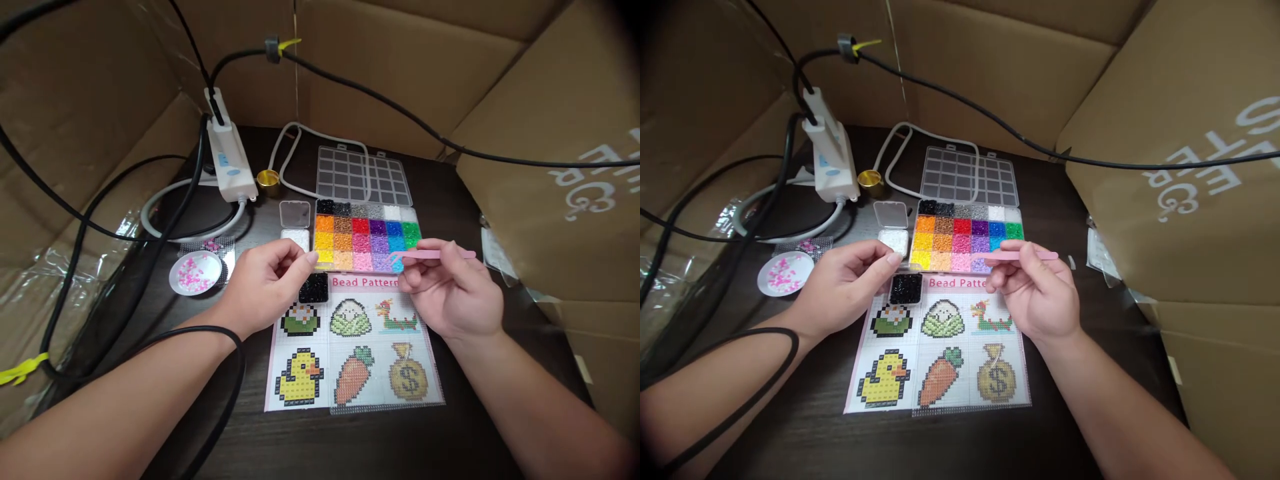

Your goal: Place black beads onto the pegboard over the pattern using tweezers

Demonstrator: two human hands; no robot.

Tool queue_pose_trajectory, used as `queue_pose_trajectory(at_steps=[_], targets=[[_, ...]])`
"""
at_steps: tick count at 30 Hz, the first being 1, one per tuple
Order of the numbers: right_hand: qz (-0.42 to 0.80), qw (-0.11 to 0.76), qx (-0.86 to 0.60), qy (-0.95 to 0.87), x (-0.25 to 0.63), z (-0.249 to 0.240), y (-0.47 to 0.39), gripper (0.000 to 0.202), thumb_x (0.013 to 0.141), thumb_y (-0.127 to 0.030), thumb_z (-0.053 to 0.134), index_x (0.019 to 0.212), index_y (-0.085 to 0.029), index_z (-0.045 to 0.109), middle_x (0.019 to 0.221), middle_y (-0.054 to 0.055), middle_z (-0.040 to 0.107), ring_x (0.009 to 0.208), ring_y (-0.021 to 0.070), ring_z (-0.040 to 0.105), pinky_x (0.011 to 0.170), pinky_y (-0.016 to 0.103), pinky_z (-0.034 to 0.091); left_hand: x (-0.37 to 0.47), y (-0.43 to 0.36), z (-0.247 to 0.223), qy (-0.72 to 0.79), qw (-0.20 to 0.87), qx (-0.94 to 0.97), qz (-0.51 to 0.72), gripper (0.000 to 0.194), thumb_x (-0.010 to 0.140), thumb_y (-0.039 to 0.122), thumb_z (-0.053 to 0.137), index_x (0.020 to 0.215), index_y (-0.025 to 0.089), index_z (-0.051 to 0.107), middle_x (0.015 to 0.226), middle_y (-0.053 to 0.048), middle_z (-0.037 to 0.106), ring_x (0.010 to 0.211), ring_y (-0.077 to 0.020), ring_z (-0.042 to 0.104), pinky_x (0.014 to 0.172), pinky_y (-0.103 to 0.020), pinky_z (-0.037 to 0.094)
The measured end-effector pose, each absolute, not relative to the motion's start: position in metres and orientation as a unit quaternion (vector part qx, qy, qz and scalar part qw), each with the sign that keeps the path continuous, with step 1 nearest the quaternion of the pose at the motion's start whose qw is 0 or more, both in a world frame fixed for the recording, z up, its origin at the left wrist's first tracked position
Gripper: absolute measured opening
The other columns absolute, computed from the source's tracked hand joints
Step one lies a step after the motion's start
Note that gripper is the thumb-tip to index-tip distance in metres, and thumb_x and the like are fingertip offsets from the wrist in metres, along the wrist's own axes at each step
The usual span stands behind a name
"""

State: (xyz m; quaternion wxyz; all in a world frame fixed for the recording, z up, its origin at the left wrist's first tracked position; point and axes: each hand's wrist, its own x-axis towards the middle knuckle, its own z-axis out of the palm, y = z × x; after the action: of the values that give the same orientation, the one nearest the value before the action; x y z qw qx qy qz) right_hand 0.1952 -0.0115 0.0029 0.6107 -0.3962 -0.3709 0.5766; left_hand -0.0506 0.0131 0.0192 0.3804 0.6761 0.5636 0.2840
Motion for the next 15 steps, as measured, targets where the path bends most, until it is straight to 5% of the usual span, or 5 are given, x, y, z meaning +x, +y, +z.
queue_pose_trajectory(at_steps=[15], targets=[[0.606, 0.635, -0.372, -0.302, 0.1995, 0.0039, -0.0036, 0.016, 0.083, -0.037, 0.063, 0.083, -0.022, 0.068, 0.066, -0.002, 0.068, 0.049, 0.008, 0.058, 0.047, 0.021, 0.05, -0.0536, 0.0151, 0.0175, 0.571, 0.358, 0.688, 0.269, 0.037, 0.088, 0.05, 0.052, 0.071, 0.017, 0.058, 0.057, 0.001, 0.056, 0.053, -0.0123, 0.05, 0.052, -0.024, 0.039]])
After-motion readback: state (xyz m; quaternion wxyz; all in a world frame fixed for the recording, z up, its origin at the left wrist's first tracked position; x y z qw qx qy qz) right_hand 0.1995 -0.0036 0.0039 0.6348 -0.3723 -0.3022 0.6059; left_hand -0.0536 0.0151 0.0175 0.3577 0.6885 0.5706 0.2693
